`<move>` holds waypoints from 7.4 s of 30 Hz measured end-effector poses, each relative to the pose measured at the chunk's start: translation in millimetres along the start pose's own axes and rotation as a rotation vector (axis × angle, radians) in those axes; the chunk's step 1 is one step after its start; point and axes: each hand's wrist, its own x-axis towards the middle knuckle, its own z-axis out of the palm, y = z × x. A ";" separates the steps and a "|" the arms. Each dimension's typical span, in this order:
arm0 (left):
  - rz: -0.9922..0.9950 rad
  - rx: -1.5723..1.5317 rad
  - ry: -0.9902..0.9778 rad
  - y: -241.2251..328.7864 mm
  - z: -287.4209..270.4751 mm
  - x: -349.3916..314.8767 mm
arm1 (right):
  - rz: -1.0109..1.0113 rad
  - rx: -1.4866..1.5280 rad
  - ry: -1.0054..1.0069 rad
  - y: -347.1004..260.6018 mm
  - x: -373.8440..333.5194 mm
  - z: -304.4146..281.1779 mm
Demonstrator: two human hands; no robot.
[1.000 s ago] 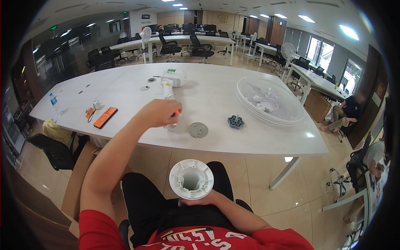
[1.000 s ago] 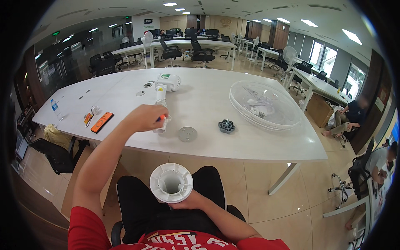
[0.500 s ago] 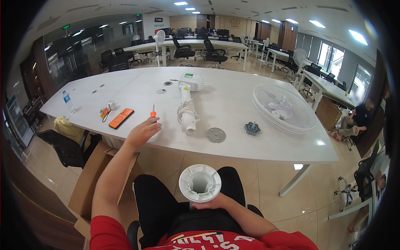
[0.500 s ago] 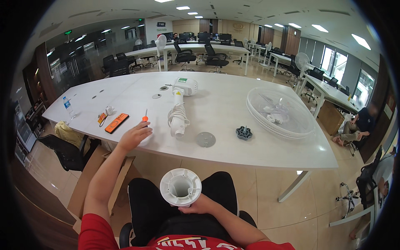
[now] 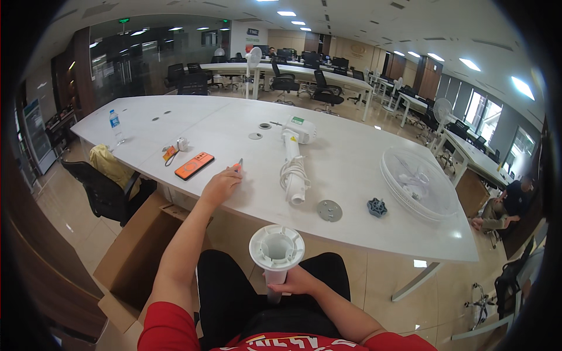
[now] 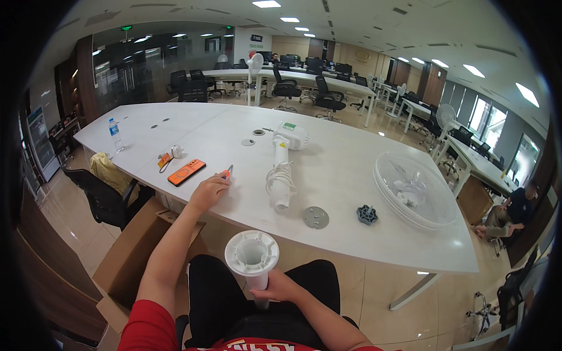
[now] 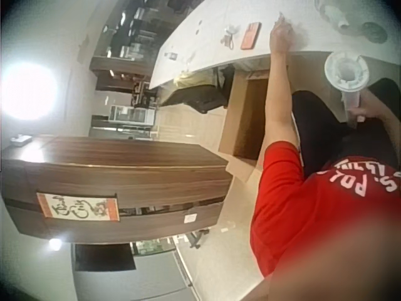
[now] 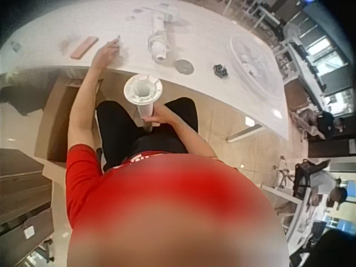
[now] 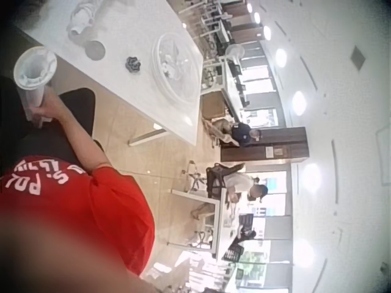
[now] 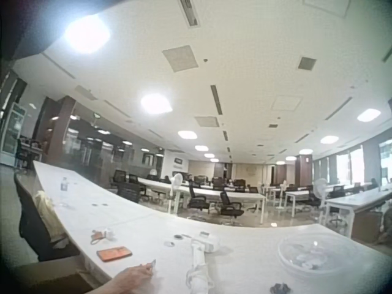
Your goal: The person disassembles a fan by unscrewing and removing a metal base plate from the pole with a screwdriver, placing the pole into a cardboard box, then unscrewing and removing the motor casing before packing the motor unit into the box.
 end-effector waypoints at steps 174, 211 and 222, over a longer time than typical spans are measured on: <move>-0.784 -0.515 0.229 -161.9 -117.0 -284.7 | -0.484 -0.141 -0.066 -8.1 331.3 71.6; -0.241 -0.707 -0.425 220.5 115.6 79.3 | 0.022 -0.606 0.571 -33.2 -29.2 -217.6; -0.930 -1.768 -0.253 254.2 175.2 124.5 | 0.126 -0.499 0.552 -55.0 -45.6 -270.7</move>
